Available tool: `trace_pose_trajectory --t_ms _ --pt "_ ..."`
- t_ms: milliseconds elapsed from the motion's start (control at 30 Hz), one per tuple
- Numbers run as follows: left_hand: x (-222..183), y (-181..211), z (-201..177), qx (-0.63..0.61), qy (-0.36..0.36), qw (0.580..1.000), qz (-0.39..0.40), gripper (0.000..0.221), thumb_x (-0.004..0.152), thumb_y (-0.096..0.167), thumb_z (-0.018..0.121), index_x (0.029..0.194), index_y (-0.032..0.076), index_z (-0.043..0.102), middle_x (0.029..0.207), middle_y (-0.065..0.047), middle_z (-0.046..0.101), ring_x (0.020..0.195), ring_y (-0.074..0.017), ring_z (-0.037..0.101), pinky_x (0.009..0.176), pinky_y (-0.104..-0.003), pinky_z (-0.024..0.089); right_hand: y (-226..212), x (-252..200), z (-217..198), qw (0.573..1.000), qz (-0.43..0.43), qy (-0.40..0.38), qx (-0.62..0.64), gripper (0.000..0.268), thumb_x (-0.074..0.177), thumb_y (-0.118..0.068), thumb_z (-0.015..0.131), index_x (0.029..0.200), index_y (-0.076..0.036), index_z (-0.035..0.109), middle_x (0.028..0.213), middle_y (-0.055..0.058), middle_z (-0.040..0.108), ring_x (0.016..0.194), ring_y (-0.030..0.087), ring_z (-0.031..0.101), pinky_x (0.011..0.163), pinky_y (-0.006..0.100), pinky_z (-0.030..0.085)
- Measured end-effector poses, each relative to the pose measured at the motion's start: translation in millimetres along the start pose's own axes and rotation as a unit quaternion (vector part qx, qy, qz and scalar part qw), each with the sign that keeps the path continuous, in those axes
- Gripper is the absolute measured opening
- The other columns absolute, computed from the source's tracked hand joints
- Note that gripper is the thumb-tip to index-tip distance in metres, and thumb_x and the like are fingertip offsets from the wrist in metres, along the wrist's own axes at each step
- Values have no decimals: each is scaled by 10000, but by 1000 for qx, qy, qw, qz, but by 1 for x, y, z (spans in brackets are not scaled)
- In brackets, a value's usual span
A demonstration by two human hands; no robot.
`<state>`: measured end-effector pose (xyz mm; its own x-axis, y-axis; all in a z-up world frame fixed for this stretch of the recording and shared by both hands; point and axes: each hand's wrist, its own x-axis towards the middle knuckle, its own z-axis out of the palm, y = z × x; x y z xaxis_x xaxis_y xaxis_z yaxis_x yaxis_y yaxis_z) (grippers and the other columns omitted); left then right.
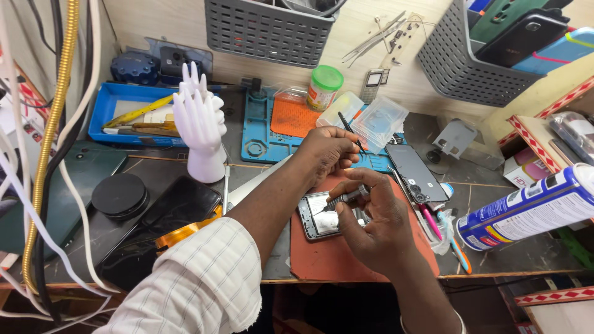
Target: The person uses a screwdriver to remove screws from a disassembled smartphone chassis. They then use a cotton swab to clean the interior surfaces of the phone. The person handles the phone and tools throughout the process on a cluttered workbench.
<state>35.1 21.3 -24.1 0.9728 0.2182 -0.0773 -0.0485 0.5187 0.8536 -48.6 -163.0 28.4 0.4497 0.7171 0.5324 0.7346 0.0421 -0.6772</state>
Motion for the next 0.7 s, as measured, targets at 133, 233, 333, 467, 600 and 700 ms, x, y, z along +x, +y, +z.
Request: trace_pose_trajectory --t_ms 133,233,333,467,600,700 --pt "-2 1 1 14 -1 1000 -18 187 870 14 686 1055 6 657 821 -99 717 617 -127 664 517 -264 570 2 2 1 1000 3 -12 10 466 927 78 615 1352 -32 460 1079 117 661 1031 154 703 837 281 607" --pt "-2 2 1 15 -3 1000 -11 182 868 7 687 1047 -4 660 803 -117 720 612 -134 668 515 -261 565 3 2 3 1000 9 -17 9 459 926 70 619 1344 -28 459 1074 116 678 1016 159 712 834 283 611" --pt "-2 1 1 35 2 999 -9 182 866 2 687 1046 -5 666 814 -105 721 624 -126 669 521 -248 559 -1 4 5 999 2 -22 -30 442 917 52 634 1321 -27 471 1053 109 705 992 156 733 818 282 616" --pt "-3 4 4 24 -1 1000 -5 191 859 -15 688 1048 -21 665 831 -102 724 648 -127 684 551 -243 577 -9 10 7 991 32 -40 -126 435 885 -42 739 1269 -62 536 938 81 733 867 129 765 758 281 626" --pt "-13 12 4 68 5 998 -15 199 855 7 698 1052 -7 679 823 -95 727 647 -113 683 552 -229 577 -24 22 0 952 -69 -72 -290 550 829 -248 872 1243 -69 559 883 83 729 780 214 748 671 330 552" --pt "-16 16 7 66 4 998 -13 186 846 9 714 1030 -5 698 808 -84 728 633 -100 664 554 -224 567 -39 19 -5 973 -129 -123 -147 401 895 -49 644 1285 -44 547 1123 155 708 988 319 729 827 353 596"
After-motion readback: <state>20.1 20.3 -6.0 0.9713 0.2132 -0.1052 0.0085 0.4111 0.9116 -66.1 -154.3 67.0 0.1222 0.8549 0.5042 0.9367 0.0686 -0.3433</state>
